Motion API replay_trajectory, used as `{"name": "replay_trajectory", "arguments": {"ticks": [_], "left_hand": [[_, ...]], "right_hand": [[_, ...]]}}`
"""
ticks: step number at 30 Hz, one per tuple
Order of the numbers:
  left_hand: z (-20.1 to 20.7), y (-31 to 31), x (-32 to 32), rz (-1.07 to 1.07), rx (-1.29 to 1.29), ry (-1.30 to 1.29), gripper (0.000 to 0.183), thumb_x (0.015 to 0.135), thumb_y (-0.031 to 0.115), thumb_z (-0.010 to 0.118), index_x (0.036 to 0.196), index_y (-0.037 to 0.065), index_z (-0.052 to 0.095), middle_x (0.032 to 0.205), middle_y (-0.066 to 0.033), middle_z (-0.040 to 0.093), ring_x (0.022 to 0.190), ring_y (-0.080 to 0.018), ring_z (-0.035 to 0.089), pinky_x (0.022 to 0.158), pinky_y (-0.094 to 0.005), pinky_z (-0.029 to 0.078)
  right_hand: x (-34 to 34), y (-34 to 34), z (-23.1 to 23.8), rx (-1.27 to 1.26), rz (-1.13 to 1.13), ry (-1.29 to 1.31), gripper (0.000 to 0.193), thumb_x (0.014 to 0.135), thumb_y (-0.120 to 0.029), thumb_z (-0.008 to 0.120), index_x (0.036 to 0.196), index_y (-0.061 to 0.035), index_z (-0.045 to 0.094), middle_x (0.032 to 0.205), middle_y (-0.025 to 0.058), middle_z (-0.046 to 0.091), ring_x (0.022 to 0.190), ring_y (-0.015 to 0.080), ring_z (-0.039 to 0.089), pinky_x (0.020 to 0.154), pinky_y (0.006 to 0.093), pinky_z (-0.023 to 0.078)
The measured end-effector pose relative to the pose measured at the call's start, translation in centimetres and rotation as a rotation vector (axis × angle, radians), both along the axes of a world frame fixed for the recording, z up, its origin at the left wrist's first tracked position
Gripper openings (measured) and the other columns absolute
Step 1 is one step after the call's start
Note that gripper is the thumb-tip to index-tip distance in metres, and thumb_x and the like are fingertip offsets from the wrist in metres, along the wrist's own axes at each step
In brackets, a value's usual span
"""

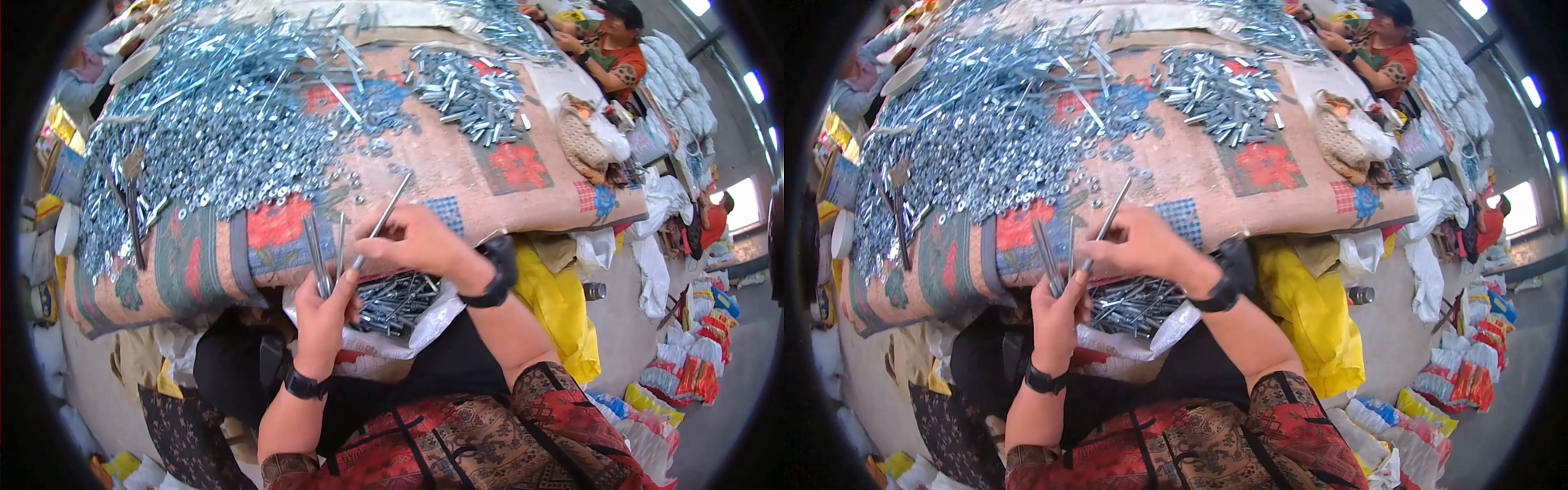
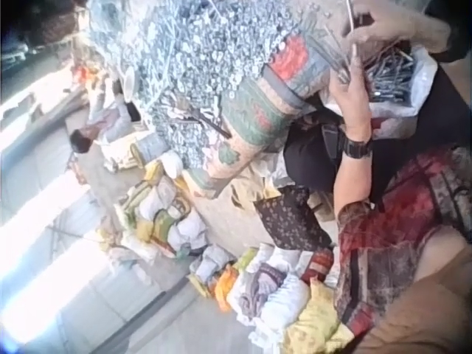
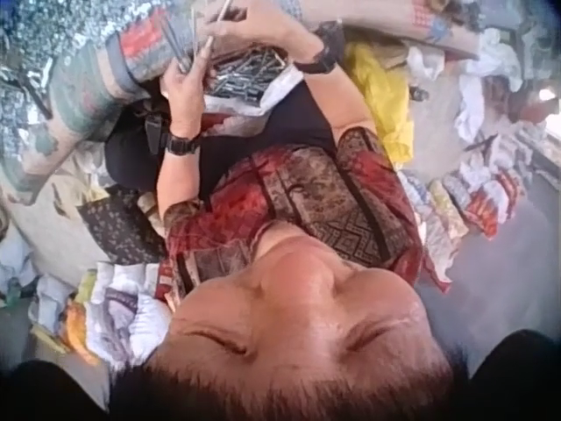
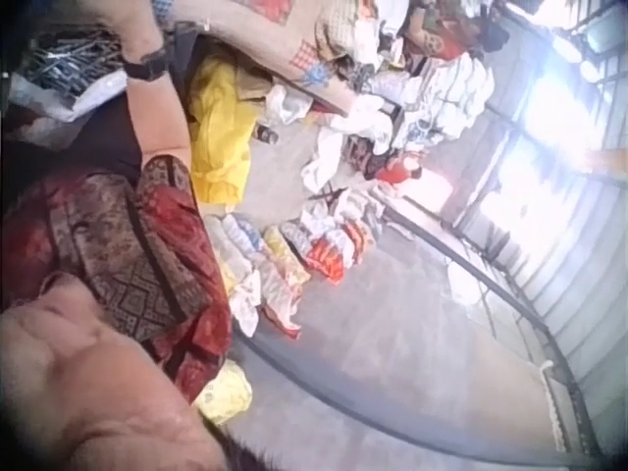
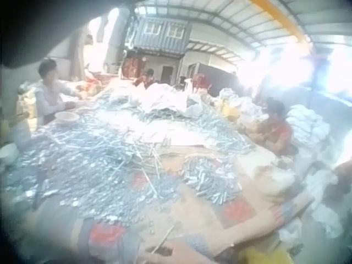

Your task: Assembling bolts by sliding washers and small metal components onto the shafts.

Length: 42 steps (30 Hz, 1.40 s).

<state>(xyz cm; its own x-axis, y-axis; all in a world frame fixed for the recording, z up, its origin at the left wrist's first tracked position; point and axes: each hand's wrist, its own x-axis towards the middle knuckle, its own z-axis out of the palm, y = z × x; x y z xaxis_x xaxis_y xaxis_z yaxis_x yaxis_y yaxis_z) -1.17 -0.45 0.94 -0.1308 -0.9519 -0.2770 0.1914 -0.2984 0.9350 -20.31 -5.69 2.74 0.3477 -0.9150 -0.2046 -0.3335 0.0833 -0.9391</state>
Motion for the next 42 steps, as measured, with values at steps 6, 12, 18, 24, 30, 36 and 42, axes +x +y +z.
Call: {"name": "replay_trajectory", "arguments": {"ticks": [6, 12, 18, 24, 30, 36, 42], "left_hand": [[0.2, -0.4, -0.9, -0.011, -0.007, 0.084, 0.021, 0.090, 0.018, 0.064, 0.098, 0.000, 0.058, 0.065, -0.0011, 0.057, 0.052, -0.0055, 0.052, 0.044, -0.0190, 0.040], [0.5, -0.9, -0.6, -0.064, 0.093, 0.160, 0.020, 0.089, 0.020, 0.065, 0.093, 0.001, 0.059, 0.063, -0.0013, 0.057, 0.049, -0.0065, 0.051, 0.043, -0.0193, 0.038], [-1.1, 0.0, -1.3, 0.052, -0.344, -0.322, 0.015, 0.090, 0.014, 0.063, 0.082, 0.002, 0.059, 0.061, 0.0019, 0.054, 0.051, -0.0060, 0.047, 0.047, -0.0219, 0.036], [-1.1, -1.1, 0.6, -0.008, 0.092, 0.116, 0.027, 0.097, 0.028, 0.054, 0.098, 0.002, 0.062, 0.056, 0.0059, 0.043, 0.045, -0.0019, 0.035, 0.039, -0.0189, 0.025], [-0.6, -1.0, 0.2, -0.068, 0.146, 0.139, 0.032, 0.097, 0.031, 0.053, 0.105, 0.001, 0.061, 0.055, 0.0040, 0.043, 0.041, -0.0035, 0.035, 0.038, -0.0191, 0.026], [-1.3, -1.1, 0.5, -0.065, 0.242, 0.322, 0.032, 0.097, 0.027, 0.052, 0.111, -0.002, 0.058, 0.056, 0.0032, 0.043, 0.041, -0.0046, 0.034, 0.038, -0.0202, 0.026], [-1.0, -0.9, 0.2, -0.159, 0.242, 0.298, 0.028, 0.093, 0.025, 0.060, 0.105, 0.000, 0.061, 0.058, 0.0007, 0.051, 0.040, -0.0043, 0.037, 0.037, -0.0183, 0.027]], "right_hand": [[-0.9, -0.5, 1.3, 0.055, -0.149, -0.201, 0.044, 0.086, -0.025, 0.069, 0.120, 0.0002, 0.058, 0.097, 0.0067, 0.067, 0.085, 0.0086, 0.058, 0.079, 0.0241, 0.047], [-0.4, -0.3, -0.1, -0.257, -0.212, -0.285, 0.027, 0.082, -0.026, 0.071, 0.086, 0.0008, 0.070, 0.061, -0.0045, 0.053, 0.058, 0.0037, 0.044, 0.051, 0.0237, 0.038], [1.1, 0.4, -0.4, -0.077, -0.245, -0.040, 0.030, 0.081, -0.028, 0.073, 0.081, 0.0020, 0.068, 0.059, -0.0033, 0.052, 0.057, 0.0032, 0.043, 0.049, 0.0232, 0.036], [-2.7, 0.4, 3.0, -0.305, 0.203, 0.186, 0.025, 0.075, -0.020, 0.073, 0.092, -0.0026, 0.068, 0.088, 0.0124, 0.065, 0.076, 0.0235, 0.064, 0.067, 0.0325, 0.050], [-14.6, -8.1, -1.3, -0.869, -0.562, 1.107, 0.024, 0.077, -0.012, 0.065, 0.101, -0.0096, 0.067, 0.097, 0.0102, 0.063, 0.093, 0.0282, 0.057, 0.088, 0.0391, 0.044], [-15.1, -9.1, -1.4, -1.057, -0.423, 1.320, 0.020, 0.078, -0.011, 0.065, 0.098, -0.0101, 0.068, 0.095, 0.0079, 0.064, 0.090, 0.0239, 0.059, 0.084, 0.0369, 0.046], [-8.7, -3.9, 0.6, -0.102, -0.192, -0.163, 0.028, 0.088, -0.017, 0.065, 0.112, -0.0019, 0.062, 0.091, 0.0044, 0.067, 0.079, 0.0091, 0.059, 0.071, 0.0227, 0.047]]}}
